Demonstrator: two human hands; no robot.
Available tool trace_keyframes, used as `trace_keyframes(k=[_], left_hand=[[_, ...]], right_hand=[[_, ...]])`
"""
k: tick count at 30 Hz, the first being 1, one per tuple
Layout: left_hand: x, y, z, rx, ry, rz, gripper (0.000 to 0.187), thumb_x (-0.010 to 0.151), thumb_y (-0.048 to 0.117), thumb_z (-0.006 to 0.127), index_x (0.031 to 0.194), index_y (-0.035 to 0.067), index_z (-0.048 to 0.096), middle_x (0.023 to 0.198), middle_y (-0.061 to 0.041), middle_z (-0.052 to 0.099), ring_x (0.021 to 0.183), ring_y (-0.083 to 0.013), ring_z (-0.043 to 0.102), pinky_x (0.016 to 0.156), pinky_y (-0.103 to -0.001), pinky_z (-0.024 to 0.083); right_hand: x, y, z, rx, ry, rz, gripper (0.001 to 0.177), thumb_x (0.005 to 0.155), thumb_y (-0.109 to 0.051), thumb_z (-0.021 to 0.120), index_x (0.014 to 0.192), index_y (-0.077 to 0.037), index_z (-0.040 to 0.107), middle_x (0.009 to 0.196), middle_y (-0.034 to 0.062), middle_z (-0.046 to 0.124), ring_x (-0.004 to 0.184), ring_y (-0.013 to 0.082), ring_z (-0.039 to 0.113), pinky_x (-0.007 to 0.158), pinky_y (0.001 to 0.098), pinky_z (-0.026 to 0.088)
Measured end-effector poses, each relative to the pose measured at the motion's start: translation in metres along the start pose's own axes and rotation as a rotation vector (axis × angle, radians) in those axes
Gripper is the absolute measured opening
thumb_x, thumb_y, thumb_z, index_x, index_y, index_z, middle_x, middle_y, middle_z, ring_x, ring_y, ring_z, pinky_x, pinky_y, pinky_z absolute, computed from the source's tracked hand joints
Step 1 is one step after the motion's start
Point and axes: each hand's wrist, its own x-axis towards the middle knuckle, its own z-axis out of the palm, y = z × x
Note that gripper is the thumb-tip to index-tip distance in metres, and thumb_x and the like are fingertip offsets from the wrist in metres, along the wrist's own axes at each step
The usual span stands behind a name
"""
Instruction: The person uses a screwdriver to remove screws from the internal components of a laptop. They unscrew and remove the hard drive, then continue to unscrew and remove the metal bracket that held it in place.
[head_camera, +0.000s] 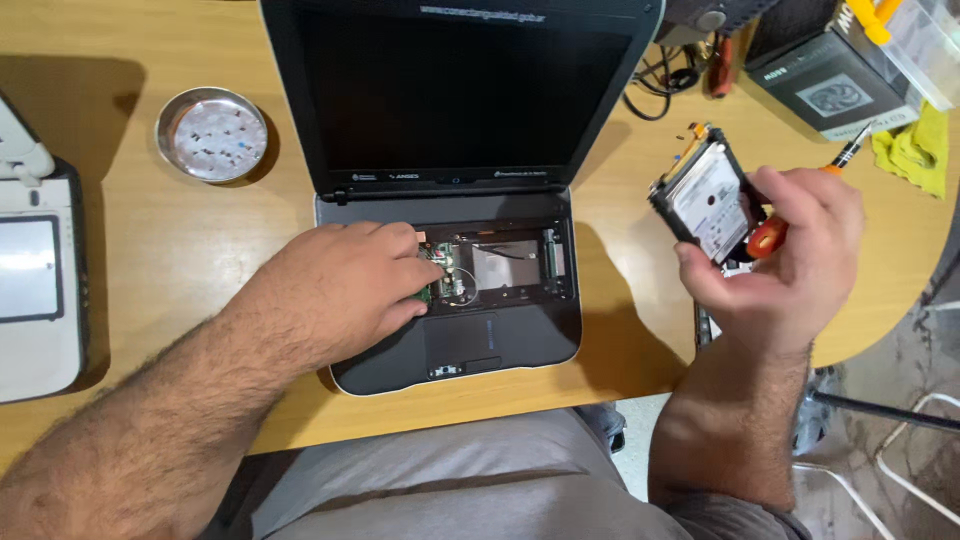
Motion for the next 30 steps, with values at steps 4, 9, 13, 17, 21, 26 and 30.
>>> trace_keyframes(k=[4,9,13,17,21,26,30], left_hand=[[0.0,0.002,-0.001,0.03,-0.004,-0.012,0.027,0.087,0.044,0.073,0.108,0.027,0.068,0.112,0.001,0.061,0.09,-0.0283,0.065,0.066,-0.049,0.058],[0.0,0.002,-0.001,0.005,-0.014,-0.024,0.035,0.085,0.043,0.074,0.116,0.027,0.07,0.119,0.002,0.063,0.096,-0.0271,0.066,0.069,-0.048,0.06],[0.0,0.002,-0.002,0.018,-0.01,-0.025,0.034,0.086,0.044,0.074,0.115,0.028,0.07,0.115,0.002,0.063,0.095,-0.0269,0.066,0.069,-0.048,0.059],[0.0,0.001,0.0,0.006,0.017,-0.007,0.033,0.085,0.044,0.074,0.113,0.027,0.069,0.113,0.001,0.063,0.093,-0.0283,0.066,0.07,-0.048,0.058],[-0.002,0.001,0.004,0.017,0.05,-0.01,0.034,0.084,0.044,0.075,0.113,0.028,0.07,0.12,0.001,0.065,0.096,-0.0274,0.067,0.072,-0.047,0.058],[-0.001,0.001,0.003,0.013,0.038,-0.002,0.034,0.084,0.043,0.075,0.114,0.027,0.07,0.119,0.0,0.064,0.095,-0.0273,0.067,0.071,-0.047,0.059],[-0.002,0.001,0.002,0.021,0.053,0.012,0.033,0.084,0.043,0.075,0.111,0.026,0.069,0.112,0.0,0.064,0.091,-0.0284,0.066,0.069,-0.048,0.058]], right_hand=[[-0.012,0.003,0.005,-0.037,-0.001,0.089,0.065,0.074,-0.012,0.089,0.128,0.017,0.066,0.119,0.0284,0.056,0.113,0.0407,0.057,0.099,0.0486,0.052],[-0.01,-0.018,0.028,-0.019,-0.211,0.454,0.057,0.071,-0.021,0.081,0.122,0.002,0.069,0.115,0.0191,0.054,0.108,0.0313,0.056,0.095,0.0396,0.048],[-0.017,-0.021,0.05,-0.012,-0.326,0.535,0.057,0.07,-0.025,0.084,0.119,-0.001,0.068,0.111,0.0155,0.056,0.109,0.0303,0.056,0.095,0.0363,0.046],[-0.021,-0.021,0.056,-0.007,-0.255,0.397,0.046,0.072,-0.019,0.089,0.107,-0.004,0.063,0.101,0.0124,0.056,0.096,0.0287,0.056,0.082,0.0374,0.046],[-0.017,-0.025,0.06,-0.05,-0.325,0.42,0.04,0.077,-0.02,0.092,0.096,-0.006,0.059,0.098,0.0101,0.055,0.089,0.0258,0.054,0.075,0.0374,0.045],[-0.021,-0.017,0.072,-0.163,-0.378,0.468,0.042,0.078,-0.03,0.093,0.091,-0.009,0.058,0.097,0.0088,0.055,0.091,0.0279,0.056,0.08,0.0395,0.046],[-0.025,-0.016,0.073,-0.215,-0.376,0.444,0.044,0.078,-0.035,0.092,0.093,-0.01,0.059,0.098,0.0094,0.055,0.091,0.0301,0.056,0.081,0.0411,0.045]])
